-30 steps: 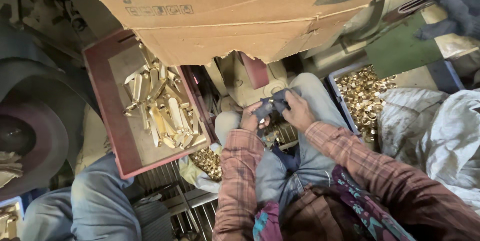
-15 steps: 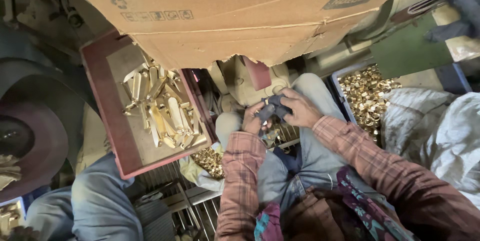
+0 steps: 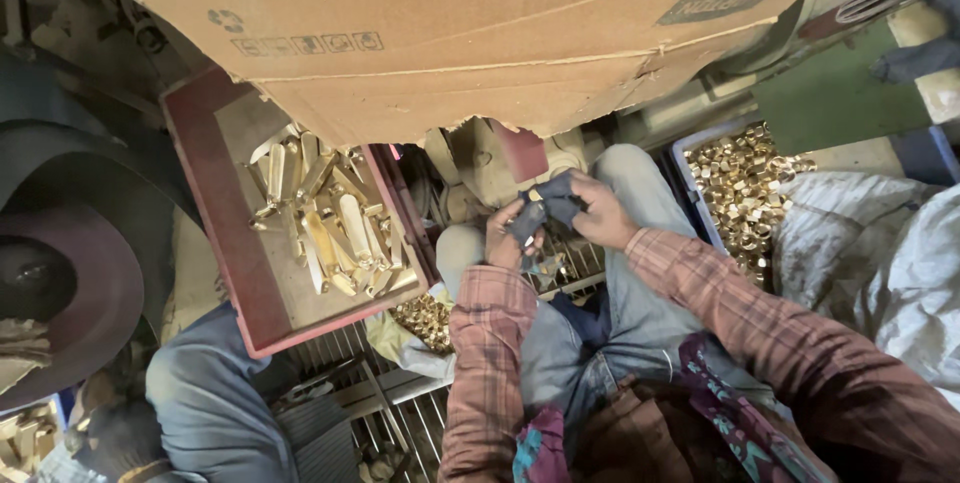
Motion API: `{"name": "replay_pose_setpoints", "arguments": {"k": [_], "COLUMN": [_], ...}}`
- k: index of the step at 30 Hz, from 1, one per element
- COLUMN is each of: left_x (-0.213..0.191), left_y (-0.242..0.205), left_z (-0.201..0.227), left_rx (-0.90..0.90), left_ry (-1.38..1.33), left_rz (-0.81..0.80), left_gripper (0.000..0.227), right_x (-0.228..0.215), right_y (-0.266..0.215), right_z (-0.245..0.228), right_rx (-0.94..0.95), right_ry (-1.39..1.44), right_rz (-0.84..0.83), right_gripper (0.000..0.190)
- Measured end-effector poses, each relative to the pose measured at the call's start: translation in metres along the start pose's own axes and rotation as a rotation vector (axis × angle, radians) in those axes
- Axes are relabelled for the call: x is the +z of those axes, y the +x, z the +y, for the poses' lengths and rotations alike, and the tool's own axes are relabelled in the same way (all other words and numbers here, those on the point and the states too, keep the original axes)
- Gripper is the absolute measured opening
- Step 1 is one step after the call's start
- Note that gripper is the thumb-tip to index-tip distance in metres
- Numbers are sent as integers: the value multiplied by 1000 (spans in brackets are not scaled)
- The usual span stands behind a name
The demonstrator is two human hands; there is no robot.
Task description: The person sits on the floor and repeatedly rubs small brass-colored metal parts against a rotating grinding wheel using a cloth. The person picks up parts from a nearby tray, rubs them on the wheel, and places them back into the tray.
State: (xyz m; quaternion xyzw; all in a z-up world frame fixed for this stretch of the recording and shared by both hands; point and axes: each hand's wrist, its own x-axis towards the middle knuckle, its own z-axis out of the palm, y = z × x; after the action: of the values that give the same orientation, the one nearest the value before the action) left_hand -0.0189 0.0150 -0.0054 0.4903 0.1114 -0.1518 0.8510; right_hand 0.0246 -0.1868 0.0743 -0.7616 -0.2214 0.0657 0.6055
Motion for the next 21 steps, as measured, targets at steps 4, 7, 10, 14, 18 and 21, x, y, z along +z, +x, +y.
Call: {"name": "replay_pose_setpoints", "arguments": {"k": [4, 7, 10, 14, 18, 21], "left_x": [10, 17, 21, 22, 21, 17], "left_y": [-1, 0, 2, 4, 13, 21], "left_z": [2, 9, 14, 12, 3, -5], "left_rx": [40, 61, 43, 24, 40, 35], "left_ry": [-15, 66, -19, -83, -75, -83], "left_rz": [156, 180, 179, 170, 204, 248], "left_gripper": [26, 23, 23, 25, 21, 19], "right_x": [3, 9, 13, 18, 26, 32], "right_y": [1, -1, -1, -4, -1, 2], "right_z": [6, 8, 11, 16, 22, 24], "right_rx": [-75, -9, 13, 69, 123, 147], "right_ry": [25, 12, 31, 90, 74, 72], "right_rz": [3, 20, 36, 77, 129, 149], "right_gripper": [44, 50, 49, 49, 42, 45]}}
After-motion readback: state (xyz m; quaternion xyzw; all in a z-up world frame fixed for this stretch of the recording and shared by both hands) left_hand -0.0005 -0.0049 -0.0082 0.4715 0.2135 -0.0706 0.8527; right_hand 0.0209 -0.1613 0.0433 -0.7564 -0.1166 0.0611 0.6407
